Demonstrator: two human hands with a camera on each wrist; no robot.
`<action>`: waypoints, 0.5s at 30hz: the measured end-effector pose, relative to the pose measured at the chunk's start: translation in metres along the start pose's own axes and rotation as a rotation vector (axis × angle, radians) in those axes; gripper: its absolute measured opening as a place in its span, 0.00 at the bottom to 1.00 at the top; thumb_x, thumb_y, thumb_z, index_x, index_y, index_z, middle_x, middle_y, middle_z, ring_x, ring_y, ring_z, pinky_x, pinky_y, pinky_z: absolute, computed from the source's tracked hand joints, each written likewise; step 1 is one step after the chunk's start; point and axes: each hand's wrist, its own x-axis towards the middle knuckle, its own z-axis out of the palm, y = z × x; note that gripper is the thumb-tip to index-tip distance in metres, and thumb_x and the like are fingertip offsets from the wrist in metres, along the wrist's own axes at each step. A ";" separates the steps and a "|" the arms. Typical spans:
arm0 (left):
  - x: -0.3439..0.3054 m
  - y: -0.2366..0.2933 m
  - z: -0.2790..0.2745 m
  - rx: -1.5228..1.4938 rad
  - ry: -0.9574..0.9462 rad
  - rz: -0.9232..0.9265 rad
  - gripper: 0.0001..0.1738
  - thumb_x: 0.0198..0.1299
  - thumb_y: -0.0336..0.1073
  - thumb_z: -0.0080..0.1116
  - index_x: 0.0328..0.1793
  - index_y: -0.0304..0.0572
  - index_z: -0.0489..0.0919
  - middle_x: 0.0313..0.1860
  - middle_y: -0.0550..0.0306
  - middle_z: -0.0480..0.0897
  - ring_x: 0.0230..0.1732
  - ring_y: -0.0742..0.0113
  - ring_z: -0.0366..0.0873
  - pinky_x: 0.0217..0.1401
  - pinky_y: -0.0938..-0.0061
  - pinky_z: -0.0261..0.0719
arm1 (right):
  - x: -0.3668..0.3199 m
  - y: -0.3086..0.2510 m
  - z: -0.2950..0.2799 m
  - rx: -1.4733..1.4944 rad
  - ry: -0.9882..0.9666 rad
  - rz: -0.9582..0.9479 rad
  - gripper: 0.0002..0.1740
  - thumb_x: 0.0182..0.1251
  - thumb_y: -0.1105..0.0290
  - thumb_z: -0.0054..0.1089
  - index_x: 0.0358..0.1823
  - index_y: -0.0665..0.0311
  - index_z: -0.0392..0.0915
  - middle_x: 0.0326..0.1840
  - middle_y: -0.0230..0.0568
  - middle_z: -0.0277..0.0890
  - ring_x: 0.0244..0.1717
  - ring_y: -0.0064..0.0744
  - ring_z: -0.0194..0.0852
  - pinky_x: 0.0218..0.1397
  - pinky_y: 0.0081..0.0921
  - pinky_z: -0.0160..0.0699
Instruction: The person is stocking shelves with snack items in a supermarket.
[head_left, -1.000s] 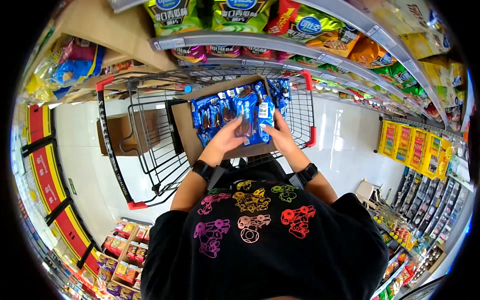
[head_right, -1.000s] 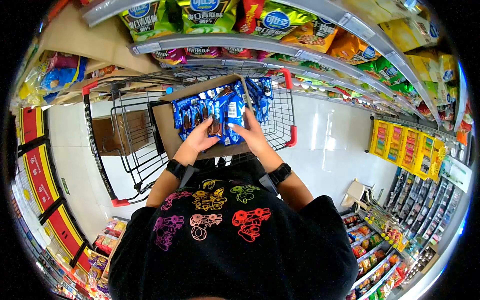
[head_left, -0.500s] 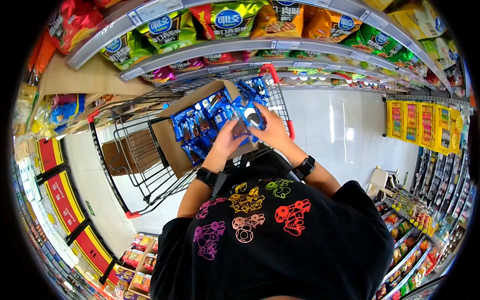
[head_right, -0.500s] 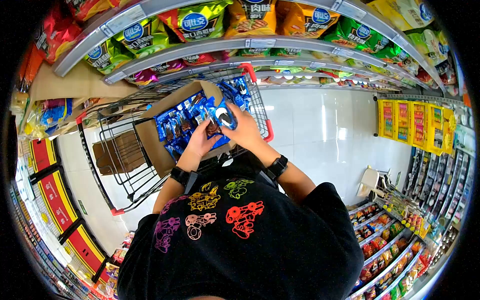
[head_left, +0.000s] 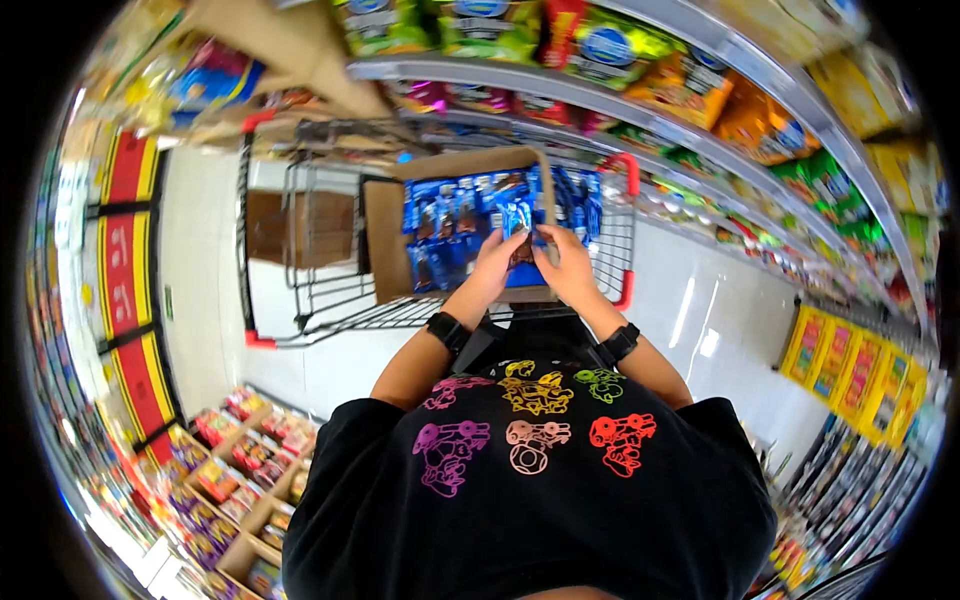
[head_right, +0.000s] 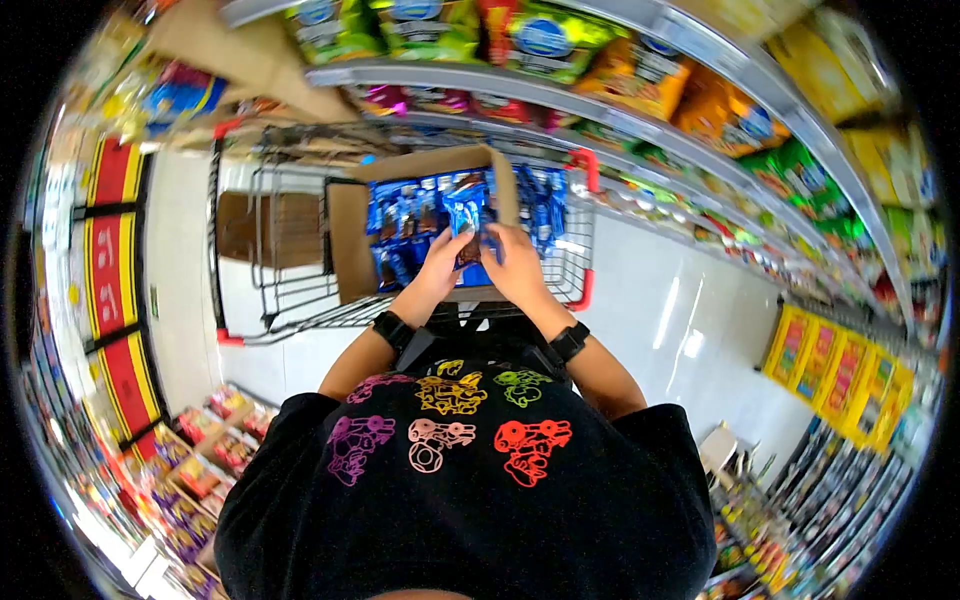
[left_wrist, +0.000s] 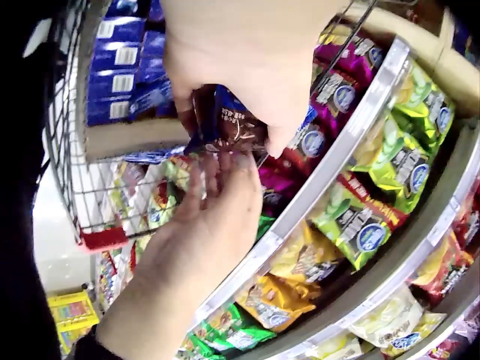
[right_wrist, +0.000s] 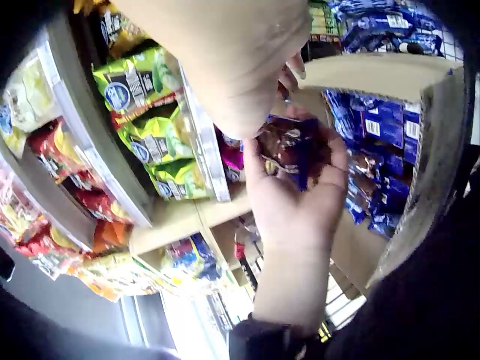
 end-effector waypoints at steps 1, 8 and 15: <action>-0.002 0.013 -0.012 0.080 0.078 0.088 0.12 0.56 0.36 0.55 0.43 0.39 0.71 0.34 0.58 0.78 0.33 0.72 0.76 0.37 0.80 0.72 | 0.001 -0.006 0.012 0.011 -0.077 -0.004 0.18 0.50 0.72 0.56 0.45 0.66 0.70 0.40 0.49 0.72 0.44 0.46 0.70 0.48 0.33 0.69; -0.050 0.097 -0.163 1.048 0.970 0.445 0.24 0.49 0.42 0.58 0.48 0.34 0.69 0.39 0.41 0.77 0.40 0.49 0.76 0.44 0.61 0.71 | 0.015 -0.026 0.093 -0.105 -0.400 -0.056 0.15 0.54 0.67 0.53 0.44 0.63 0.71 0.41 0.47 0.71 0.46 0.47 0.68 0.49 0.34 0.68; -0.072 0.115 -0.226 1.449 0.840 -0.019 0.28 0.54 0.42 0.50 0.60 0.42 0.60 0.52 0.42 0.70 0.47 0.42 0.72 0.48 0.55 0.70 | 0.023 0.017 0.168 -0.271 -0.536 0.114 0.16 0.52 0.65 0.56 0.42 0.65 0.72 0.38 0.49 0.73 0.41 0.44 0.73 0.44 0.33 0.72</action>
